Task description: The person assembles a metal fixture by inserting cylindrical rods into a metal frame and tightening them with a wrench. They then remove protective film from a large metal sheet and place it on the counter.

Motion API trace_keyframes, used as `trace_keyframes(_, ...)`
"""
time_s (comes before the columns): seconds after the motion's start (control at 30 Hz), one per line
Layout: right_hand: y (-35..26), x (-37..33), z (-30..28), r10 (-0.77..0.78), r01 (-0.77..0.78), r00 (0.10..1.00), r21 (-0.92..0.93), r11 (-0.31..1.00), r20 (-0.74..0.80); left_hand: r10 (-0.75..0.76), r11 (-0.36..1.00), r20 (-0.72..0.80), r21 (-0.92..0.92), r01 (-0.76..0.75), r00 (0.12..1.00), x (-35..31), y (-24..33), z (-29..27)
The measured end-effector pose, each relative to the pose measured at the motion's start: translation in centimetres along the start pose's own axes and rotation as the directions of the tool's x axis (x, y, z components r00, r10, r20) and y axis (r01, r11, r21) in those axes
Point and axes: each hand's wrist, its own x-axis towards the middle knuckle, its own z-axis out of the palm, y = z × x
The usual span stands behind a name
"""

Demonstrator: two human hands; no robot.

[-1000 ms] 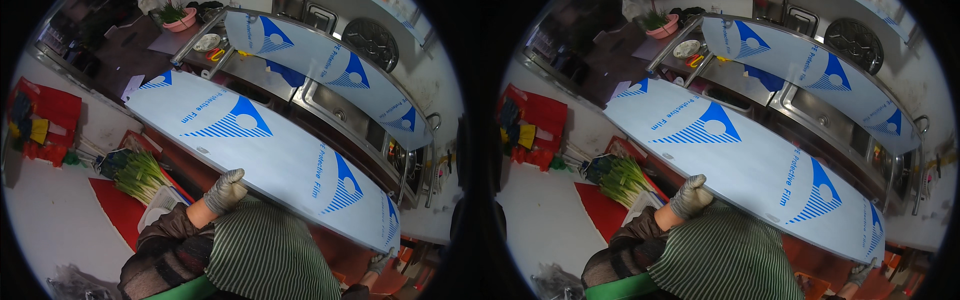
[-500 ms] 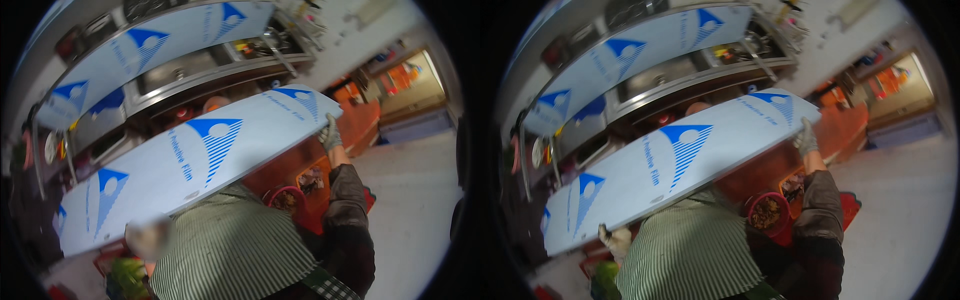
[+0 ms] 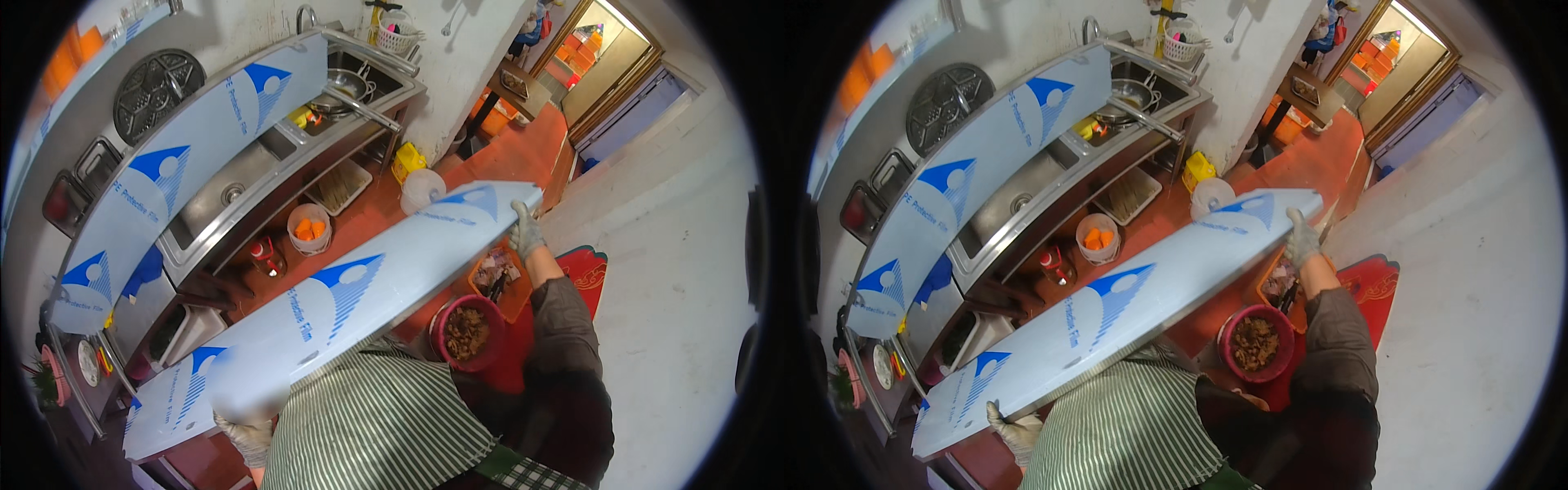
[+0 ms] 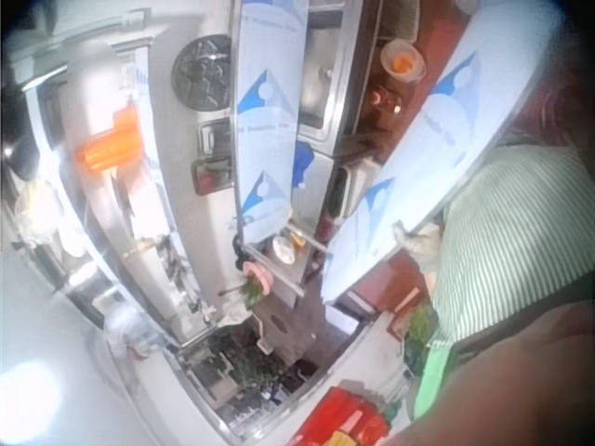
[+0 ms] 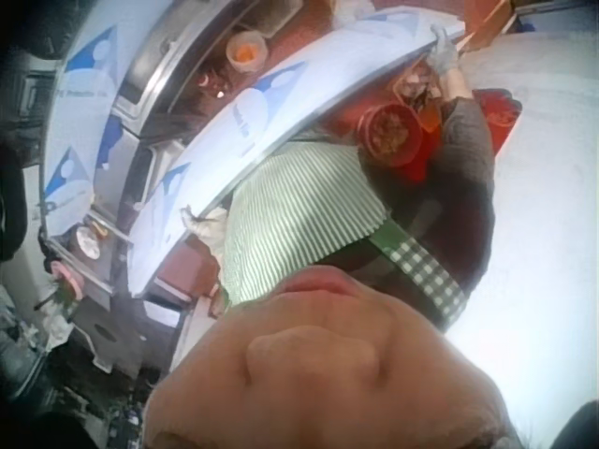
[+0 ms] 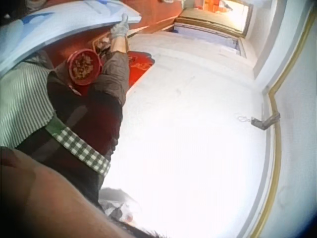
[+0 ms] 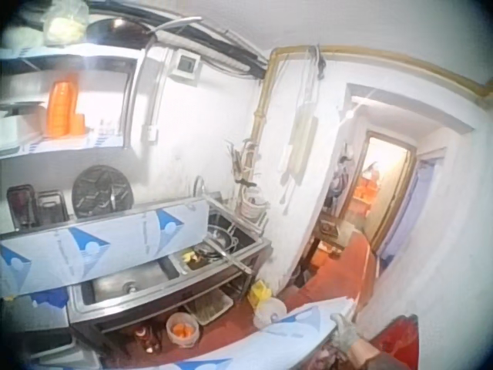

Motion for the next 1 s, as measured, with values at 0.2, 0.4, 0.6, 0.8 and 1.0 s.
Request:
trace_keyframes(0.2,2.8,-0.4,-6.5,-0.058,0.071,0.993,0.127,0.989,-0.102,-0.169,0.923,0.301,-0.285,0.258,0.939,-1.3,-0.7,2.9)
trace_keyframes(0.4,8.8,-1.1,-10.4,0.018,0.024,0.991,0.306,0.952,-0.131,-0.101,0.943,0.586,-0.201,0.265,0.804,-1.0,0.5,5.0)
trace_keyframes(0.6,19.6,-0.2,-10.4,0.118,-0.141,0.99,0.444,0.885,0.081,-0.101,0.995,0.627,0.081,0.064,0.773,-2.4,1.8,4.6)
trace_keyframes(0.8,26.5,0.6,-6.8,0.203,-0.219,0.96,0.067,0.973,0.192,-0.074,0.992,0.656,0.125,-0.011,0.751,-3.2,3.4,5.0)
trace_keyframes(1.0,21.0,1.9,0.9,-0.042,0.304,0.938,-0.763,0.57,0.343,0.077,0.91,0.729,0.227,-0.346,0.68,-4.0,4.4,4.7)
